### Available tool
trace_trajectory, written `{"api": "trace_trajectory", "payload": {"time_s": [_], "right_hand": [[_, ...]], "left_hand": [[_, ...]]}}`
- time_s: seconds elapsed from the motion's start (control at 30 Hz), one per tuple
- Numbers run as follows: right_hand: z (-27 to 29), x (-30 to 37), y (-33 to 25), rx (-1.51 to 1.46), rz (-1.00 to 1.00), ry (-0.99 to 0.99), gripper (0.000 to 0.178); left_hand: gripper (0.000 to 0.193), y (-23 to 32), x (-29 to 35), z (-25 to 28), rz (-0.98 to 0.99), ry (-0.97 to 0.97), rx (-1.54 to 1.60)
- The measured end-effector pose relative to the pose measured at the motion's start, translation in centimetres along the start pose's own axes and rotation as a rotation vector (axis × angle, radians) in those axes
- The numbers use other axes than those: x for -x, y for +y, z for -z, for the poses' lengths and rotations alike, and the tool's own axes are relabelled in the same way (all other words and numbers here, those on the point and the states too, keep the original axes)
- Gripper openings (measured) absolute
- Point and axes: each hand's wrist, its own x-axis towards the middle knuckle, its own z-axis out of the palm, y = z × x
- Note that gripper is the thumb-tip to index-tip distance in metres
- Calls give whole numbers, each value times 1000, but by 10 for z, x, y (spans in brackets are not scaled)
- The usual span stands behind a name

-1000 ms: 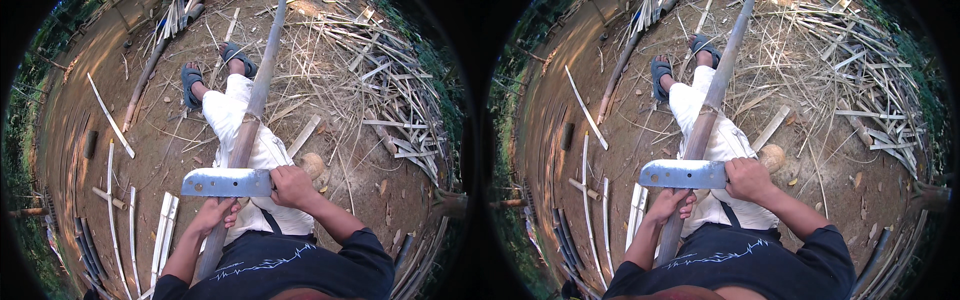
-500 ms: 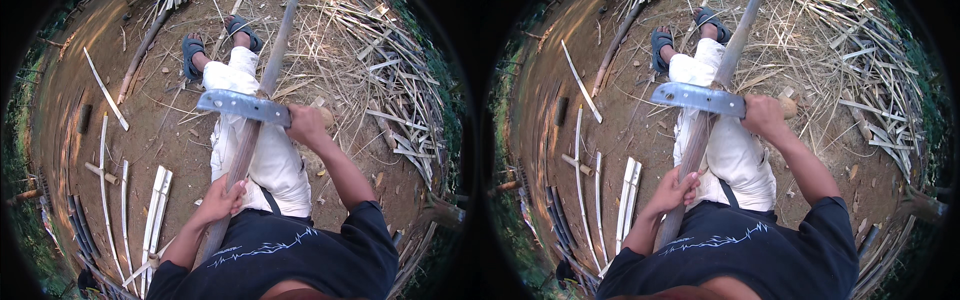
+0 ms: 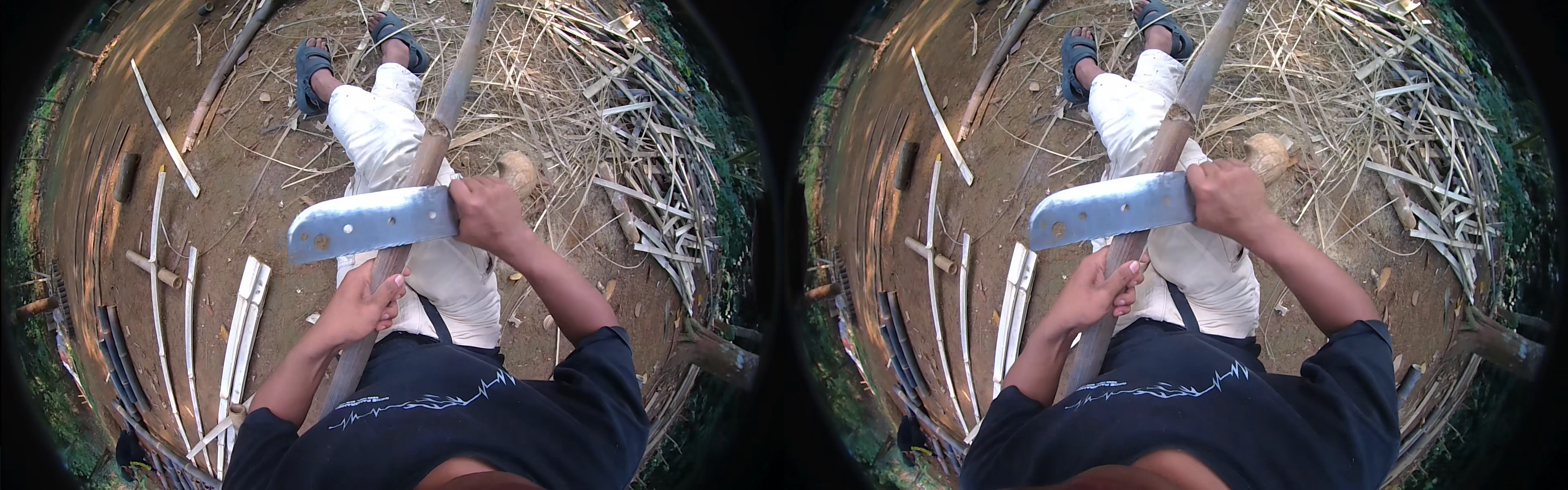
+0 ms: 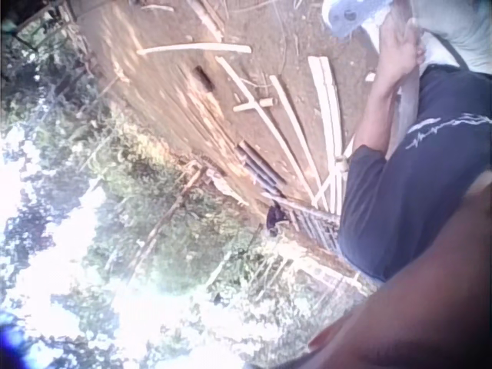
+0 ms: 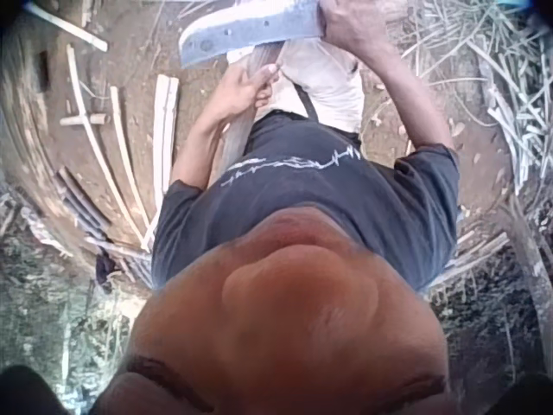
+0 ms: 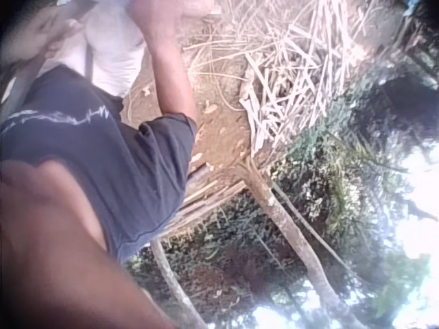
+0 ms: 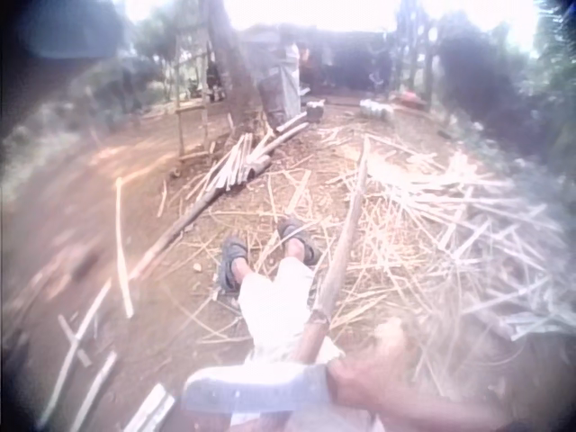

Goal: The person strips bark and outer layers from bamboo stalks using a drawknife, handling long poles and flat strips while sitting on the ground.

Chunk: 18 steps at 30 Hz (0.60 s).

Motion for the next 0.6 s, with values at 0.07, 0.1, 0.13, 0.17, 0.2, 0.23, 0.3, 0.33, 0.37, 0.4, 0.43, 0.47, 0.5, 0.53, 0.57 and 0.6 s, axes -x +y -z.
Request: {"api": "trace_trajectory", "payload": {"time_s": [0.07,0.1,0.13,0.17,0.2,0.23,0.3,0.33,0.37,0.4,0.43,0.47,0.5,0.53,0.57,0.6], "right_hand": [[8,-22,29,-30,-216,11,20],[5,-18,26,-17,-198,17,21],[2,-11,16,-3,-180,24,22],[-1,-5,6,9,-163,35,24],[-1,6,-2,19,-60,-16,24],[0,2,4,17,-44,7,22],[8,-5,26,7,-26,50,20],[15,-21,35,8,-165,26,13],[12,-12,34,17,-178,37,13],[3,-12,27,15,-170,72,12],[-2,-12,19,13,-162,106,12],[-5,3,8,-2,-55,63,12],[-3,10,5,-34,140,104,11],[-8,9,16,15,100,96,11],[-11,4,33,65,51,104,11],[-8,-11,53,24,-192,152,19]], "left_hand": [[29,-7,1,0,-28,-6,2],[29,-8,1,-2,1,-8,12],[29,-6,2,-4,30,-11,22],[28,-5,1,-3,57,-14,27],[28,-5,2,-1,41,-16,16],[27,-2,3,-3,42,-11,9],[27,4,9,-10,54,-4,-12],[23,-2,1,-5,4,16,-10],[25,-4,0,-8,29,-7,8],[26,1,-2,-8,32,-8,16],[28,6,-4,-8,35,-10,24],[29,3,-3,-9,39,-22,9],[29,2,-2,-10,39,-28,14],[29,3,-1,-11,39,-34,20],[29,5,1,-10,32,-46,8],[28,3,4,-9,47,-39,16]]}}
